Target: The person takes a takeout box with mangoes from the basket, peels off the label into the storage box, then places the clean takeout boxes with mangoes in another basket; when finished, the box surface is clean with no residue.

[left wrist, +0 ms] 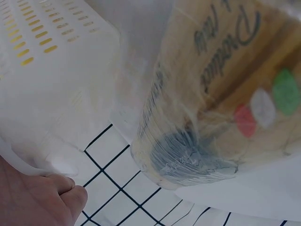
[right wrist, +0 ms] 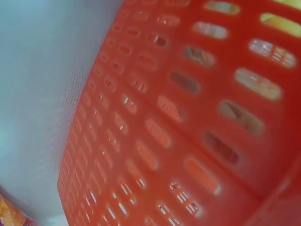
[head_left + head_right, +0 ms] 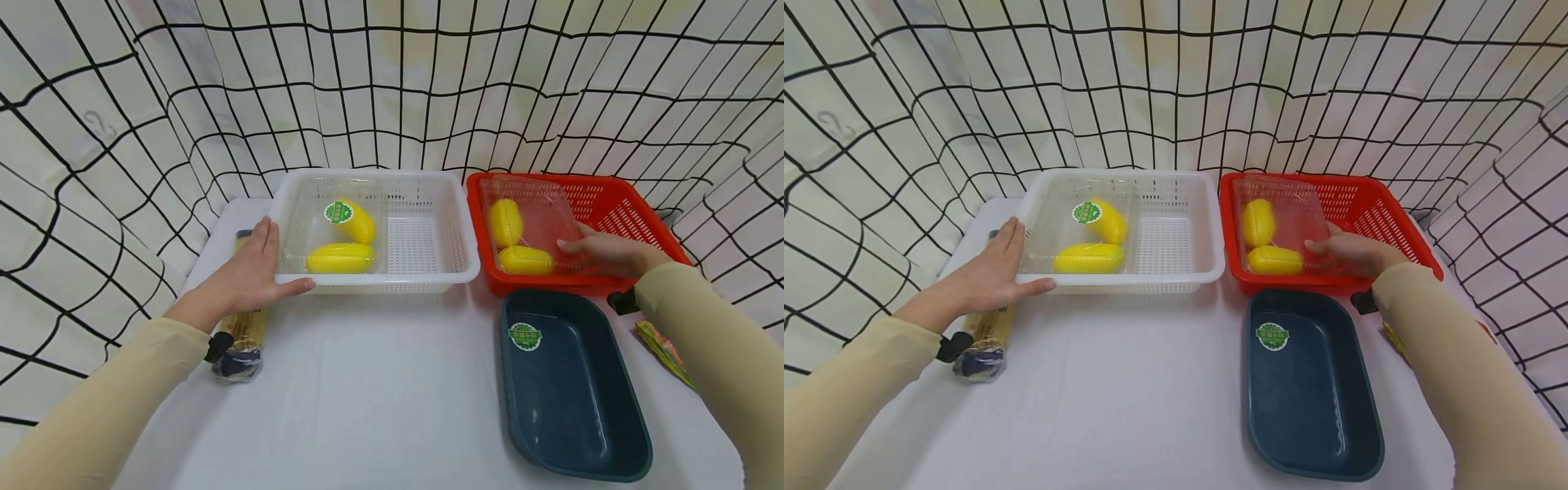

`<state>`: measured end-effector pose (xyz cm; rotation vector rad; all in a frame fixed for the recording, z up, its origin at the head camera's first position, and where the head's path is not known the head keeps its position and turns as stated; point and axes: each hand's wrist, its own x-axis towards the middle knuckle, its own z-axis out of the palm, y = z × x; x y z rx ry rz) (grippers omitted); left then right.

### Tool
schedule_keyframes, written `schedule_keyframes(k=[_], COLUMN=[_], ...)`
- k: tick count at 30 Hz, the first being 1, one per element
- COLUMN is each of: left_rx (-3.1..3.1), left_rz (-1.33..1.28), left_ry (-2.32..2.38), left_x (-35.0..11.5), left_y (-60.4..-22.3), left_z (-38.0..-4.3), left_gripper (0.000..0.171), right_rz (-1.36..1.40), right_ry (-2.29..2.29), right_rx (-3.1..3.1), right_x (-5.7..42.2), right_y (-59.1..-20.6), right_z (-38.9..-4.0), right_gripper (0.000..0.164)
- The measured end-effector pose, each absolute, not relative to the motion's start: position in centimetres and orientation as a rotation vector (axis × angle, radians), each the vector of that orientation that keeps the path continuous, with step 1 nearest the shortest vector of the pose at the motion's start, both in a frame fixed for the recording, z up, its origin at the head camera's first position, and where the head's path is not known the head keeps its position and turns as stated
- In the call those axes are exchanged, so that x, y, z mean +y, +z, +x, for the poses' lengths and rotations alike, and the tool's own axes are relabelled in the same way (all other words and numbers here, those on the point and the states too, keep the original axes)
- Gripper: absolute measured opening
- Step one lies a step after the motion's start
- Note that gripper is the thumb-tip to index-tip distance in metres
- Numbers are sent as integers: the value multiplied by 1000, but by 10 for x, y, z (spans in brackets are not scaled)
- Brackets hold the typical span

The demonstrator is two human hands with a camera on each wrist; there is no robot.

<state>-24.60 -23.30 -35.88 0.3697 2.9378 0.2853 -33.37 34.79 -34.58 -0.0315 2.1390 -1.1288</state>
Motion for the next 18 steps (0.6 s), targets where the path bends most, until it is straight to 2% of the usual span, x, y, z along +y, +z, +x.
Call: schedule_keyframes(k=[18], left_rx=[2918], left_rz=[356], left_ry=[282], left_x=[-233], left_y=[-358], left_z=[-245], left_gripper=[128], right_rz=[18], right_ry=[-1106], right_rx=[2093], right_x=[353], right_y=[-344], right_z=[-333], right_gripper=[94])
